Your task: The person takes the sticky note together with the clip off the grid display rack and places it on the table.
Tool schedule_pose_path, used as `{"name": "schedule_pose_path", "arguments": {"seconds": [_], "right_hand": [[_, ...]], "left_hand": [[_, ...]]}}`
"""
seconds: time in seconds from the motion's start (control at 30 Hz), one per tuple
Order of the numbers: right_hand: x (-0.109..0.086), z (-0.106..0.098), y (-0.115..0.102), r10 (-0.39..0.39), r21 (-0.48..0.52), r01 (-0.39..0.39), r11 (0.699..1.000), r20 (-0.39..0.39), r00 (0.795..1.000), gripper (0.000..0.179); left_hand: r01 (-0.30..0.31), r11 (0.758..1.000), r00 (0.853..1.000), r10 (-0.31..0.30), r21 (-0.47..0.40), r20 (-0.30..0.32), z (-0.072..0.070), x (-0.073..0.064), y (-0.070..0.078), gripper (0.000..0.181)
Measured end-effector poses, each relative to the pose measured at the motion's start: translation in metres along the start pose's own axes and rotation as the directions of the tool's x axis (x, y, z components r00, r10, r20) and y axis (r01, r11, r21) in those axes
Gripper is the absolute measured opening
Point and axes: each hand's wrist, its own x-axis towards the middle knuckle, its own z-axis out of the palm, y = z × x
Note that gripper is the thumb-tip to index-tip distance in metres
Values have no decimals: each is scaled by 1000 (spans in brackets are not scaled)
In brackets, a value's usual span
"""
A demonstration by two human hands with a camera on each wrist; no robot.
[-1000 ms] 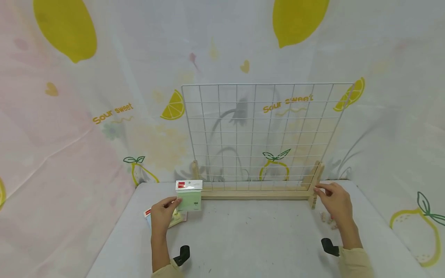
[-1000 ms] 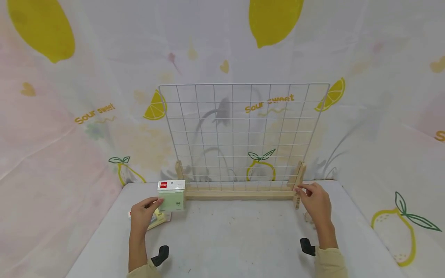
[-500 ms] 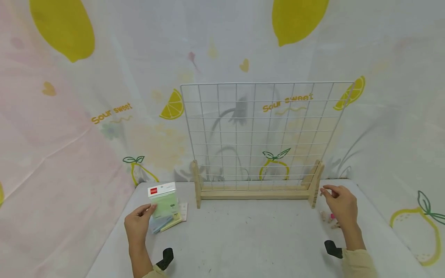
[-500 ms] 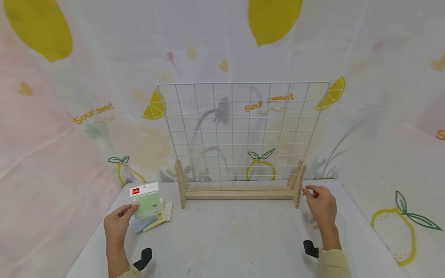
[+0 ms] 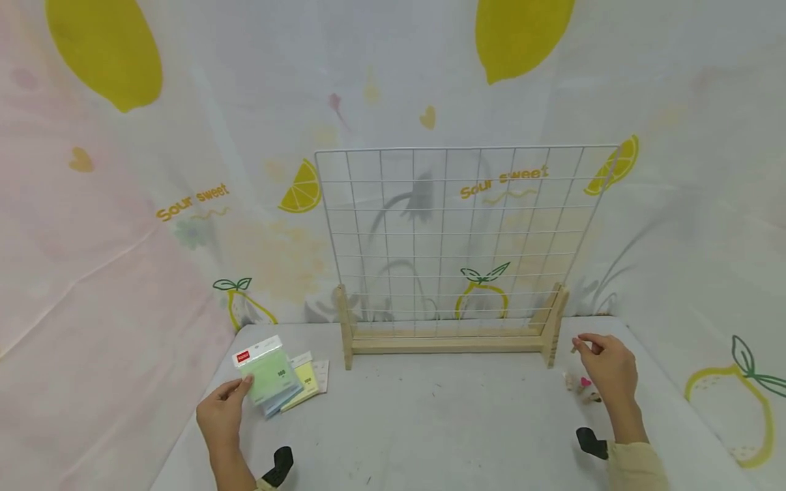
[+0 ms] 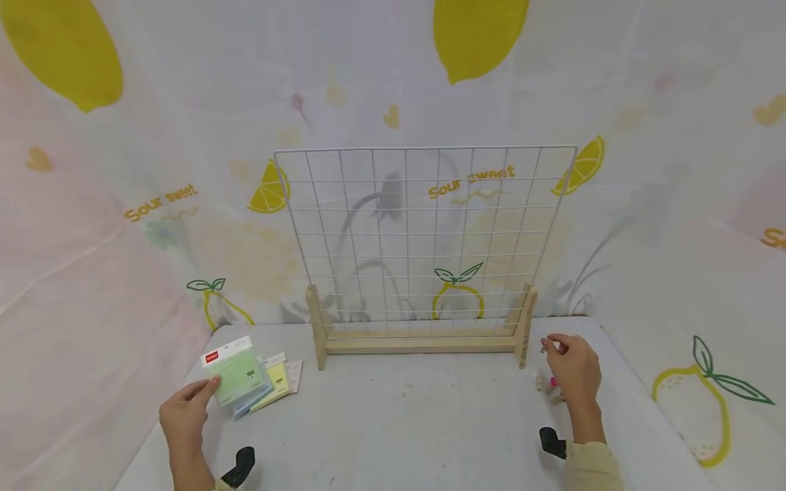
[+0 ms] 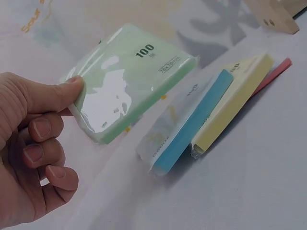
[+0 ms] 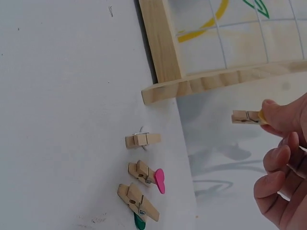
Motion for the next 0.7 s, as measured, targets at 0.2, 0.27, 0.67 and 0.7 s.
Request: {"name": "schedule_pose_path", "arguments": {"seconds": [0.2,0.27,0.67,0.7], "right_hand": [[-2,-2,3,99,-11,-99,995,60,993,20],[-3,-3,5,122,-16,-121,993,82,989,22],[-6,-2,18,205,-60,-197,979,213,955,29],[-7,-1,19,212,-65,-202,977,217,953,29]], "left_hand": [[105,992,994,-106,69,11,0,5,-15,32],[120,989,992,-122,83,17,-1,5,-15,31],[170,967,980,-186,190,71,-10,-2,-6,35],[183,961,977,-201,207,71,-10,-2,-7,37]]}}
